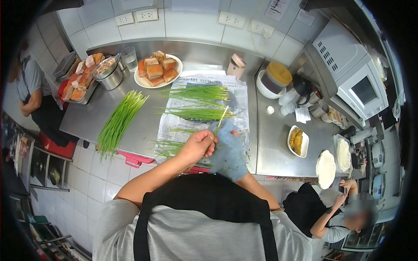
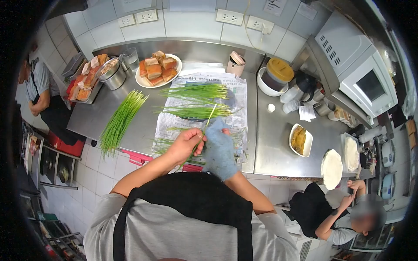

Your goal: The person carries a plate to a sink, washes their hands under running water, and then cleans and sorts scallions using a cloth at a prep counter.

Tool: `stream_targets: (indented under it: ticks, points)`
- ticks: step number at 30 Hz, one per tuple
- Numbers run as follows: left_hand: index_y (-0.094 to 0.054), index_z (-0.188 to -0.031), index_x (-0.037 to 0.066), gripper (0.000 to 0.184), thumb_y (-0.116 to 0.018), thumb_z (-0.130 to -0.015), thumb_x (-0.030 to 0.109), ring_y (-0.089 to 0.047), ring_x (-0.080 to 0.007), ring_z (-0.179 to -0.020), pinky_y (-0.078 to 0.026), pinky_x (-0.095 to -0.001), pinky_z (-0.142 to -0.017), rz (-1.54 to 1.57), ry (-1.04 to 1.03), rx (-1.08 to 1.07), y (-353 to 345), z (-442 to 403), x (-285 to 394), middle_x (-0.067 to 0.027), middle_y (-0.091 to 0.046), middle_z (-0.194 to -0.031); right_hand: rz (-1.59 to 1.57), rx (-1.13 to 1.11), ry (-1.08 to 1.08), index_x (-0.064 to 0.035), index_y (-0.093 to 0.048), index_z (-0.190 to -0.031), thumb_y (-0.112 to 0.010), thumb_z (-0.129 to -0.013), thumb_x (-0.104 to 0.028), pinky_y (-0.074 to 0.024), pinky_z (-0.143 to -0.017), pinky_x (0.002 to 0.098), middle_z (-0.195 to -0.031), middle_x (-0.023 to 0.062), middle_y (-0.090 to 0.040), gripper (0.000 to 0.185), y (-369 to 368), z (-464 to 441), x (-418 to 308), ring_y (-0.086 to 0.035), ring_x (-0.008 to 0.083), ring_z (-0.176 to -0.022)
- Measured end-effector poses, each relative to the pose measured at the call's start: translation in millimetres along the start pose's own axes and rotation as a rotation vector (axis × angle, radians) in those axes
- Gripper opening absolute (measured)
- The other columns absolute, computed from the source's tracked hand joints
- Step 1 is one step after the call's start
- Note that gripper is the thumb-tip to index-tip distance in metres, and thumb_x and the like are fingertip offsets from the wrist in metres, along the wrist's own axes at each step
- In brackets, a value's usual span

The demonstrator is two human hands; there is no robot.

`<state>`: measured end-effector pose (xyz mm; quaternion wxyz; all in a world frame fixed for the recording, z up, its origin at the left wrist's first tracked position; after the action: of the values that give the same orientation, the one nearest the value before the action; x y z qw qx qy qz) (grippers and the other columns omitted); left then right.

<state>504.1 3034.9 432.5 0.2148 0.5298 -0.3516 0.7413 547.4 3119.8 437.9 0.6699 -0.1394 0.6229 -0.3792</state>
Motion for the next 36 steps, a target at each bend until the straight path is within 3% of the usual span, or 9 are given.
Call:
stream_targets:
  ticks: [6, 10, 19, 22, 26, 30, 33, 34, 36]
  points:
    - [-0.053, -0.085, 0.004, 0.019, -0.043, -0.095, 0.017, -0.045, -0.0089, -0.051, -0.036, -0.0233, -0.047, -0.07, 0.082, -0.038, 1.7, 11.0, -9.2, 0.0002, -0.047, -0.059, -0.191, 0.087, -0.127, -0.0108, -0.047, -0.093, -0.044, -0.092, -0.026, -0.0443, -0.064, 0.0336, -0.08, 0.0071, -0.053, 0.016, 18.0, -15.7, 10.8, -0.052, 0.02, -0.073]
    - [-0.053, -0.086, 0.004, 0.02, -0.043, -0.095, 0.018, -0.045, -0.008, -0.051, -0.036, -0.0225, -0.048, -0.037, 0.077, -0.046, 9.0, 20.0, -11.7, 0.0004, -0.047, -0.059, -0.296, 0.137, 0.133, -0.0121, -0.05, -0.093, -0.043, -0.092, -0.029, -0.044, -0.069, 0.0349, -0.082, 0.0057, -0.053, 0.019, 20.8, -33.2, -24.7, -0.052, 0.0216, -0.075]
    - [-0.053, -0.089, 0.004, 0.019, -0.042, -0.096, 0.018, -0.046, -0.0082, -0.052, -0.038, -0.0229, -0.048, -0.05, -0.056, 0.101, 17.6, 16.4, 3.1, 0.0006, -0.048, -0.061, -0.22, 0.028, 0.132, -0.0112, -0.051, -0.098, -0.051, -0.087, -0.018, -0.0429, -0.068, 0.0265, -0.084, 0.0022, -0.053, 0.013, 16.9, -26.5, -18.4, -0.051, 0.0132, -0.076]
    - [-0.053, -0.089, 0.004, 0.019, -0.043, -0.096, 0.018, -0.047, -0.0075, -0.052, -0.039, -0.0228, -0.049, -0.225, -0.094, 0.158, 11.7, 19.0, 13.3, 0.0009, -0.048, -0.06, 0.055, 0.189, 0.1, -0.0106, -0.049, -0.101, -0.055, -0.085, -0.014, -0.0431, -0.069, 0.0264, -0.084, 0.0018, -0.054, 0.018, 25.3, -15.9, 4.6, -0.052, 0.0143, -0.076]
    - [-0.055, -0.085, 0.003, 0.019, -0.048, -0.093, 0.018, -0.049, -0.0089, -0.051, -0.041, -0.0249, -0.05, -0.479, -0.253, 0.258, 19.5, 20.5, 19.0, -0.0008, -0.05, -0.059, 0.093, 0.031, 0.01, -0.0108, -0.047, -0.104, -0.058, -0.083, -0.013, -0.0431, -0.073, 0.0264, -0.085, 0.0021, -0.055, 0.024, 31.6, -23.8, 30.8, -0.053, 0.0151, -0.079]
    - [-0.057, -0.081, 0.002, 0.018, -0.058, -0.087, 0.019, -0.054, -0.0143, -0.058, -0.044, -0.028, -0.056, -0.876, -0.162, 0.239, 21.9, 26.7, 34.5, -0.0061, -0.055, -0.066, 0.81, -0.148, 0.468, -0.0097, -0.043, -0.108, -0.062, -0.082, -0.013, -0.0441, -0.077, 0.0283, -0.088, 0.0039, -0.055, 0.033, 19.3, -20.1, 22.3, -0.054, 0.0153, -0.085]
    - [-0.058, -0.08, 0.003, 0.019, -0.063, -0.083, 0.02, -0.057, -0.0183, -0.068, -0.044, -0.0282, -0.063, -1.139, -0.677, 0.491, 26.0, 38.7, 74.7, -0.0098, -0.059, -0.077, 0.335, -0.048, 0.291, -0.0093, -0.04, -0.113, -0.064, -0.079, -0.009, -0.0445, -0.079, 0.0288, -0.095, 0.0046, -0.054, 0.042, -14.9, -8.7, -2.2, -0.054, 0.0141, -0.088]
    - [-0.059, -0.08, 0.002, 0.018, -0.066, -0.081, 0.019, -0.055, -0.015, -0.076, -0.043, -0.0269, -0.068, -1.061, -0.601, 0.49, 31.9, 30.4, 80.1, -0.0082, -0.06, -0.086, 0.041, 0.017, 0.133, -0.0093, -0.038, -0.115, -0.064, -0.078, -0.007, -0.0446, -0.079, 0.0289, -0.097, 0.0048, -0.054, 0.045, -16.8, -10.4, 4.3, -0.053, 0.0136, -0.089]
    - [-0.06, -0.079, 0.002, 0.017, -0.067, -0.081, 0.018, -0.053, -0.0116, -0.072, -0.043, -0.0258, -0.067, -0.786, -0.538, 0.357, 36.1, -0.8, 79.9, -0.0044, -0.06, -0.081, 0.105, -0.024, 0.115, -0.0099, -0.037, -0.117, -0.064, -0.077, -0.003, -0.0449, -0.078, 0.0283, -0.1, 0.0042, -0.053, 0.049, -18.7, -17.4, 4.5, -0.053, 0.0123, -0.089]
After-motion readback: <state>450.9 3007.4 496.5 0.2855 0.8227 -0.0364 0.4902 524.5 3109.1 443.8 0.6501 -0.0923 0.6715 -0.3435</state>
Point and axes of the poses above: each hand's wrist, its own z-axis away from the middle knuckle, its own y-axis out of the back of the hand, x = y × z, the point moved 7 cm from there along -z, towards the middle knuckle
